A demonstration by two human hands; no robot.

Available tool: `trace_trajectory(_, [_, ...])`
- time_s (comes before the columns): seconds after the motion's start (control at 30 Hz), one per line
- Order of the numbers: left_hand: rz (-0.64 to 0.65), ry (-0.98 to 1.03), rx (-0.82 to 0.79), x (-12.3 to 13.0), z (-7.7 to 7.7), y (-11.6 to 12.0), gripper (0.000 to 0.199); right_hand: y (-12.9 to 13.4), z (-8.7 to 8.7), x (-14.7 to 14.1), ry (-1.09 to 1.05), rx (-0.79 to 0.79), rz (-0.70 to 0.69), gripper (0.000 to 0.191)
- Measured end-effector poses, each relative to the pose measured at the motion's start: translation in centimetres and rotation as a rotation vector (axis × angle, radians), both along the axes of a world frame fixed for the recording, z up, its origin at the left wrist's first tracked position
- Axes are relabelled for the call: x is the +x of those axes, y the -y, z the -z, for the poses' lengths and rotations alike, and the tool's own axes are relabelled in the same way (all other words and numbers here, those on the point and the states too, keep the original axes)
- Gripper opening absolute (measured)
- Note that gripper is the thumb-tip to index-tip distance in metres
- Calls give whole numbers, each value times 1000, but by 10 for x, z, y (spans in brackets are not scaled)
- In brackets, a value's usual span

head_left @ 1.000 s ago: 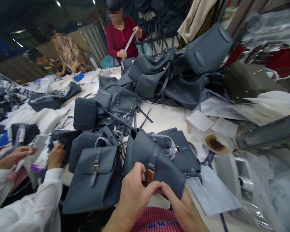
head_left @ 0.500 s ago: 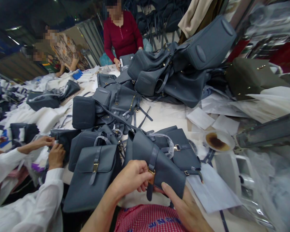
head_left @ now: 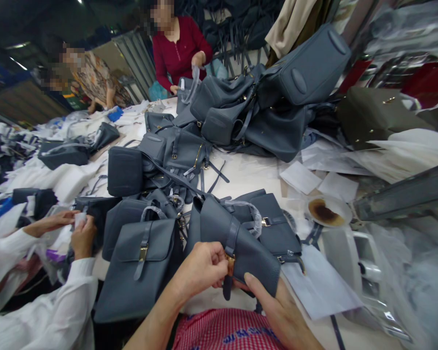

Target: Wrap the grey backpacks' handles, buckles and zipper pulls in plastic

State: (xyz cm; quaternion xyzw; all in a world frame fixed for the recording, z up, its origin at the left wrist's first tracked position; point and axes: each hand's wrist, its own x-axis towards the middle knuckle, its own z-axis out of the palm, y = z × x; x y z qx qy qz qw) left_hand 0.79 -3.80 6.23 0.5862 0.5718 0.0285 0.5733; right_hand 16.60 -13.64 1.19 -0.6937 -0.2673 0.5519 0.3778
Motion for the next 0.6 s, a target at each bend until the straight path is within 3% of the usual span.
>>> trace_trajectory(0.17, [2,12,26,1,0,4,7,-2,-1,0,35,20,40,42])
trace_trajectory(0.37, [75,-156,471,8,-17,26,11,-4,-7,-3,45,29,61,42])
trace_trajectory(0.6, [105,-278,584,11,-13,40,11,-4,-19,-11,141,-13,97,46])
